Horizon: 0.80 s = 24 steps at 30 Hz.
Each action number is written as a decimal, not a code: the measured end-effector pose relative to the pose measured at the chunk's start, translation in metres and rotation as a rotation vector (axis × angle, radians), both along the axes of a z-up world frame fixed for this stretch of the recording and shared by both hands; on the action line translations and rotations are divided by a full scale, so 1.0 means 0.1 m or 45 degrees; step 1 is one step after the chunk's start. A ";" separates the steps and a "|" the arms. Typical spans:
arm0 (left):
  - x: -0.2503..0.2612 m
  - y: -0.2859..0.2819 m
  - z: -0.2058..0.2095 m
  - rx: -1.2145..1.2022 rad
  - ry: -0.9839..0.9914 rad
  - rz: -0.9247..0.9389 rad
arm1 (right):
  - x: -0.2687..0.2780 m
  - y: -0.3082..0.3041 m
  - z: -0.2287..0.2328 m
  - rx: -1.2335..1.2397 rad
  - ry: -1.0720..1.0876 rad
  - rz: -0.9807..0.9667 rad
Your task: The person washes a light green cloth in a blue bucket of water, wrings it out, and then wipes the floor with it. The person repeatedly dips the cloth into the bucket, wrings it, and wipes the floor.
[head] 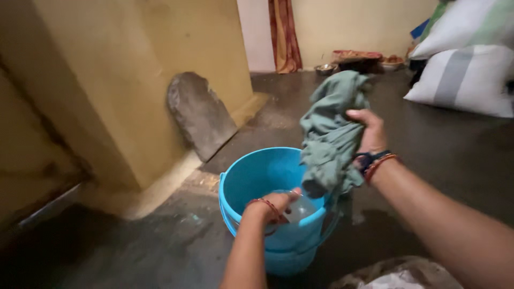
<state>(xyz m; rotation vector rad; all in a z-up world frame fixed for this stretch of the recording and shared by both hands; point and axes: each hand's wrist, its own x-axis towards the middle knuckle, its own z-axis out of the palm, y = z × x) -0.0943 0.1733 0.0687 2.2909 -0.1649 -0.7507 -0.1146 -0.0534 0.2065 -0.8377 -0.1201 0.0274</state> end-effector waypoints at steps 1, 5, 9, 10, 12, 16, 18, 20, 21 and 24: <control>-0.01 0.07 -0.15 0.060 -0.107 -0.088 | -0.06 0.16 0.00 0.004 0.034 0.050; -0.40 0.00 -0.29 0.243 -0.351 0.658 | -0.21 0.65 -0.33 0.101 -0.005 0.140; -0.91 0.11 0.07 0.028 -0.352 1.107 | 0.05 0.78 -0.81 0.023 -0.041 0.189; -0.97 0.14 0.15 -0.015 -0.366 1.176 | 0.15 0.83 -0.94 -0.068 -0.060 0.122; -1.02 0.18 0.24 0.024 -0.442 1.140 | 0.29 0.86 -1.12 -0.254 -0.113 -0.016; -0.99 0.32 0.23 0.266 -0.589 1.013 | 0.34 1.07 -1.34 -0.789 -0.039 0.028; -0.96 0.35 0.21 0.293 -0.465 0.975 | 0.35 1.17 -1.41 -1.091 -0.373 0.064; -0.94 0.38 0.21 0.348 -0.391 0.938 | 0.34 1.09 -1.40 -1.283 -0.633 0.188; -0.93 0.40 0.21 0.387 -0.379 0.920 | 0.34 1.05 -1.38 -1.376 -0.763 0.253; -0.87 0.46 0.19 0.402 -0.307 0.867 | 0.34 0.91 -1.26 -2.057 -0.617 0.269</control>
